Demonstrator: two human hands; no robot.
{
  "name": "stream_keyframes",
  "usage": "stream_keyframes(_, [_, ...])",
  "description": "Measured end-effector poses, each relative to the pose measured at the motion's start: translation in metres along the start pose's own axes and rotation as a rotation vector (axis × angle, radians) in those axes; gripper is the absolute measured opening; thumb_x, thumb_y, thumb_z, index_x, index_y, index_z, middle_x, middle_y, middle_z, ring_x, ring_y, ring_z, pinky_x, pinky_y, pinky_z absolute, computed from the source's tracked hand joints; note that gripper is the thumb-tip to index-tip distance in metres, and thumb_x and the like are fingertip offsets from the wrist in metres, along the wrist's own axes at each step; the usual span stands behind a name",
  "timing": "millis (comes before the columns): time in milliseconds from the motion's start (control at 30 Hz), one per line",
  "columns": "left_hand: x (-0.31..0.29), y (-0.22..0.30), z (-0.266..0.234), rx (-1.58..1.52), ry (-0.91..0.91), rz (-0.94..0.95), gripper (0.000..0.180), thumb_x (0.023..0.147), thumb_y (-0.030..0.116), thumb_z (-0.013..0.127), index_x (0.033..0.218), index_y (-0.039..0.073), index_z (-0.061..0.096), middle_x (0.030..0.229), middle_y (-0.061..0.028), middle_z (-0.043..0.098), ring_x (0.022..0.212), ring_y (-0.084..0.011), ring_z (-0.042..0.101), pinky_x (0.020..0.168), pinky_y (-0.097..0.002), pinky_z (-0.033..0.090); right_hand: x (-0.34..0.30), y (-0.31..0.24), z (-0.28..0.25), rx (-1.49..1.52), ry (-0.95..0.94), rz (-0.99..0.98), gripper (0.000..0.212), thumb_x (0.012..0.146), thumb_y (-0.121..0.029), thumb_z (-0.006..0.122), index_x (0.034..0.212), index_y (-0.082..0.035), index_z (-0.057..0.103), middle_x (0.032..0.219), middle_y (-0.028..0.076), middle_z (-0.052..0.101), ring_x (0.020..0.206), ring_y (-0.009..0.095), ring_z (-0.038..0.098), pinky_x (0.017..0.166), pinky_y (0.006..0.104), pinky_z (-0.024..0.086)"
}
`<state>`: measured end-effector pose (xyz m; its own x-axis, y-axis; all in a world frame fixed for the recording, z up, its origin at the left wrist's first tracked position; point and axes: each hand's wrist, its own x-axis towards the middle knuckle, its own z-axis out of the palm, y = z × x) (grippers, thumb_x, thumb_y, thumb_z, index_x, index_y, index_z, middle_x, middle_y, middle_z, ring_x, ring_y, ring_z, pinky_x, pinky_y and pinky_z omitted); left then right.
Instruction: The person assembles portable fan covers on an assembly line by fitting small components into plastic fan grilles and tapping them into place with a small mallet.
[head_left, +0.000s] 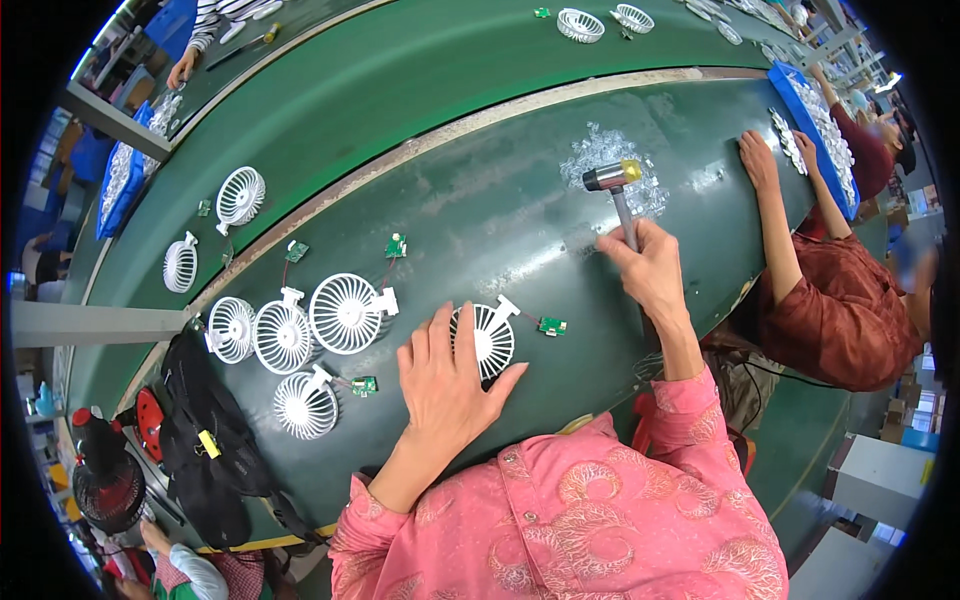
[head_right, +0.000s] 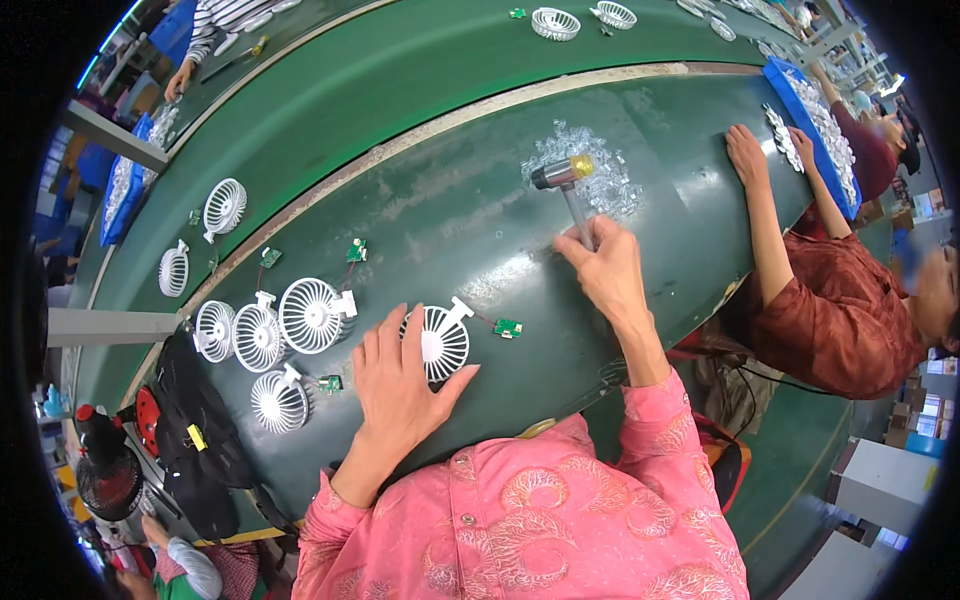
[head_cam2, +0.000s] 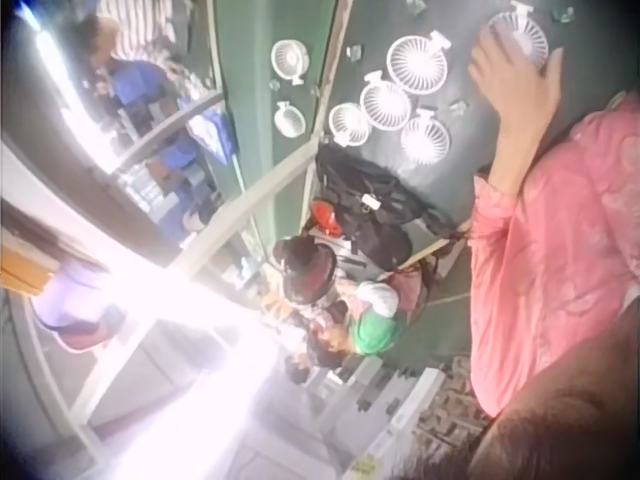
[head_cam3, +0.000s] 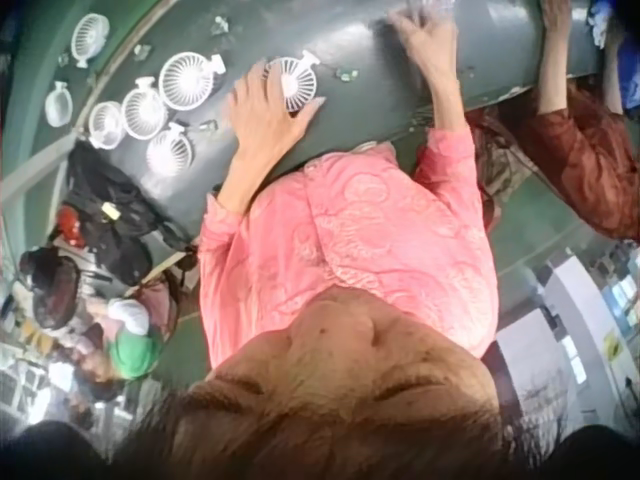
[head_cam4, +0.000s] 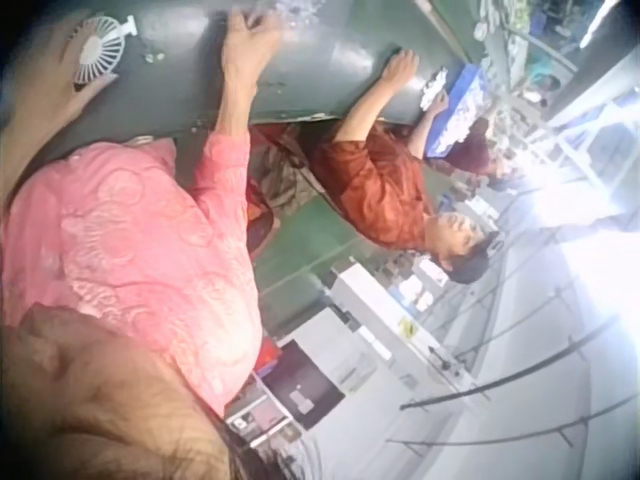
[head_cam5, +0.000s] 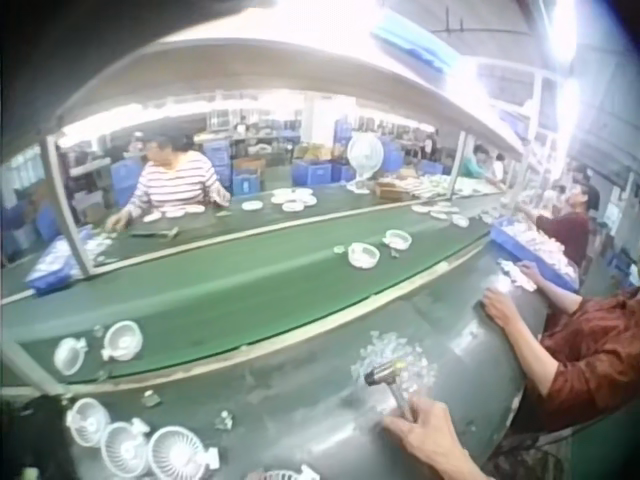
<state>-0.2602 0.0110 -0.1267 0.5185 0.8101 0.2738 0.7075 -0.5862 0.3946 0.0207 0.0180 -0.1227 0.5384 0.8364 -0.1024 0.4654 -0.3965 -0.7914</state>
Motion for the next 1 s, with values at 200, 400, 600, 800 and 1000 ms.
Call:
stream_keyframes(200, [-0.003,-0.005,0.008,-0.121,0.012,-0.025,0.076,0.069,0.025,0.080,0.132,0.000,0.047,0.126,-0.0198,0.049,0.109,-0.0381,0.050,0.091,-0.0474,0.042,-0.028,-0.023,0.006,0.746,-0.495,0.334,0.014,0.087,-0.002,0.068,0.100,0.004,0.065,0.083,0.011,0.070,0.038,0.001,0.036,0.033,0.0198,0.023])
stream_keyframes(400, [-0.009,-0.003,0.004,-0.415,0.013,0.038,0.079,0.068,0.018,0.082,0.134,0.000,0.043,0.131,-0.0208,0.045,0.113,-0.0401,0.050,0.094,-0.0475,0.045,-0.036,-0.007,0.030,1.042,-0.755,0.515,0.015,0.093,-0.009,0.065,0.098,0.005,0.064,0.081,0.007,0.064,0.036,0.000,0.034,0.031,0.0188,0.024])
stream_keyframes(600, [-0.008,0.002,0.000,-0.472,0.012,0.043,0.082,0.066,0.011,0.083,0.136,0.002,0.041,0.132,-0.0226,0.047,0.119,-0.0393,0.050,0.098,-0.0458,0.044,-0.048,-0.011,0.046,1.121,-0.845,0.596,0.021,0.097,-0.016,0.062,0.098,0.004,0.066,0.068,0.002,0.060,0.034,0.002,0.034,0.031,0.0206,0.023])
stream_keyframes(800, [-0.006,0.003,0.001,-0.461,0.022,0.074,0.079,0.067,0.017,0.082,0.133,0.000,0.043,0.131,-0.0216,0.046,0.113,-0.0401,0.052,0.092,-0.0463,0.048,-0.053,-0.009,0.051,1.100,-0.872,0.589,0.022,0.098,-0.019,0.061,0.097,0.002,0.067,0.055,-0.003,0.051,0.032,0.002,0.030,0.031,0.0217,0.021])
stream_keyframes(1000, [-0.007,0.004,0.002,-0.530,-0.008,0.030,0.078,0.068,0.016,0.082,0.134,0.000,0.043,0.131,-0.0205,0.047,0.115,-0.0388,0.052,0.095,-0.0451,0.047,-0.060,-0.006,0.052,1.138,-0.840,0.495,0.025,0.100,-0.019,0.057,0.098,0.004,0.067,0.054,-0.003,0.050,0.033,0.001,0.030,0.035,0.0213,0.031])
